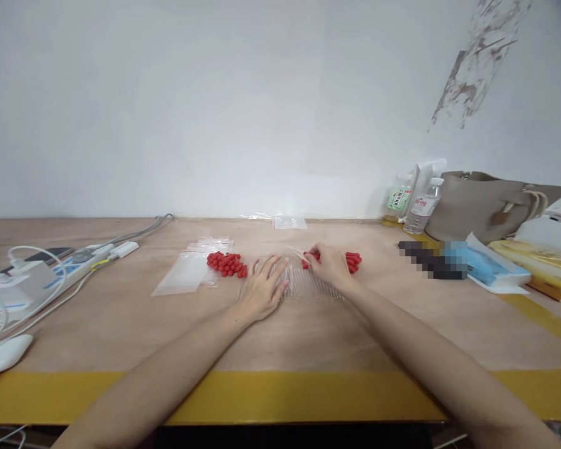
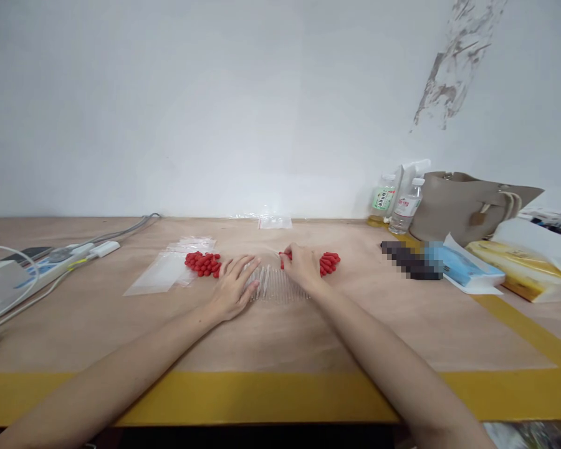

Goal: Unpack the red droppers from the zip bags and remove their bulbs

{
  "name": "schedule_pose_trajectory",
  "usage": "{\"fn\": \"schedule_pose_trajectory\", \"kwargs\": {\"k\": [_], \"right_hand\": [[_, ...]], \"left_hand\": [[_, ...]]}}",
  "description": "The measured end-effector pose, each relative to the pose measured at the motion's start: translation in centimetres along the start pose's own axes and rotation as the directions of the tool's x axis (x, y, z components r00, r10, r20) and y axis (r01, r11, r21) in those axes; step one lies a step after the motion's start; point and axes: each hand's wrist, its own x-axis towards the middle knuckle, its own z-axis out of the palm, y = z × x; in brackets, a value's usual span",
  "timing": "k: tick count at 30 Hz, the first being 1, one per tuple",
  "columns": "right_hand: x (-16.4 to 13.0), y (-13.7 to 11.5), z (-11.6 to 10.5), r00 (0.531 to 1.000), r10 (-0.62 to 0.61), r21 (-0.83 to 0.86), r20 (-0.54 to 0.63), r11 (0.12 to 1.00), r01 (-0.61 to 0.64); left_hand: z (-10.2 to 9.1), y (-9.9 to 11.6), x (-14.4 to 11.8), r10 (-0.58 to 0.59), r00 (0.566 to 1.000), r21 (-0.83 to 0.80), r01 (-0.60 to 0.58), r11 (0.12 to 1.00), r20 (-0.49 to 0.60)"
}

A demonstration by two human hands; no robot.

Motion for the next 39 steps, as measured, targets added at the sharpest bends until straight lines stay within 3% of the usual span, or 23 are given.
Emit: {"fn": "schedule_pose_trajectory", "kwargs": {"k": [4, 7, 10, 21, 26, 32, 36, 39], "right_hand": [[-4.0, -0.3, -0.9, 0.940, -0.341, 0.137, -0.015, 0.930, 0.340], [-6.6, 0.0, -0.8, 0.925, -0.381, 0.203, -0.016, 0.904, 0.376], [-7.7, 0.1, -0.3, 0.926, -0.378, 0.206, 0.003, 0.906, 0.370], [-7.3, -0.1, 0.0, 0.854, -0.517, -0.012, -0.048, 0.856, 0.517], [-7.2, 0.3, 0.1, 0.793, -0.596, -0.152, -0.128, 0.802, 0.578], [-7.1, 1.0, 0.1, 0.743, -0.657, -0.249, -0.127, 0.746, 0.617], [-7.1, 1.6, -0.2, 0.739, -0.667, -0.255, -0.098, 0.734, 0.629], [-7.1, 2.0, -0.4, 0.770, -0.638, -0.210, -0.034, 0.757, 0.618]], "left_hand": [[-0.3, 0.3, 0.2, 0.122, 0.989, 0.014, -0.121, 0.992, -0.084], [-0.5, 0.8, 0.2, 0.284, 0.956, -0.019, -0.286, 0.958, -0.075], [-0.6, 1.3, 0.0, 0.339, 0.939, -0.031, -0.341, 0.940, -0.055], [-0.3, 1.4, -0.5, 0.348, 0.938, -0.006, -0.348, 0.938, 0.003], [-0.7, 1.5, -0.4, 0.263, 0.964, -0.110, -0.257, 0.960, 0.039], [-1.4, 1.4, -0.1, 0.193, 0.973, -0.180, -0.169, 0.969, 0.127], [-1.9, 1.4, 0.1, 0.198, 0.970, -0.125, -0.181, 0.976, 0.140], [-2.0, 1.5, 0.2, 0.207, 0.969, -0.103, -0.194, 0.976, 0.136]]}}
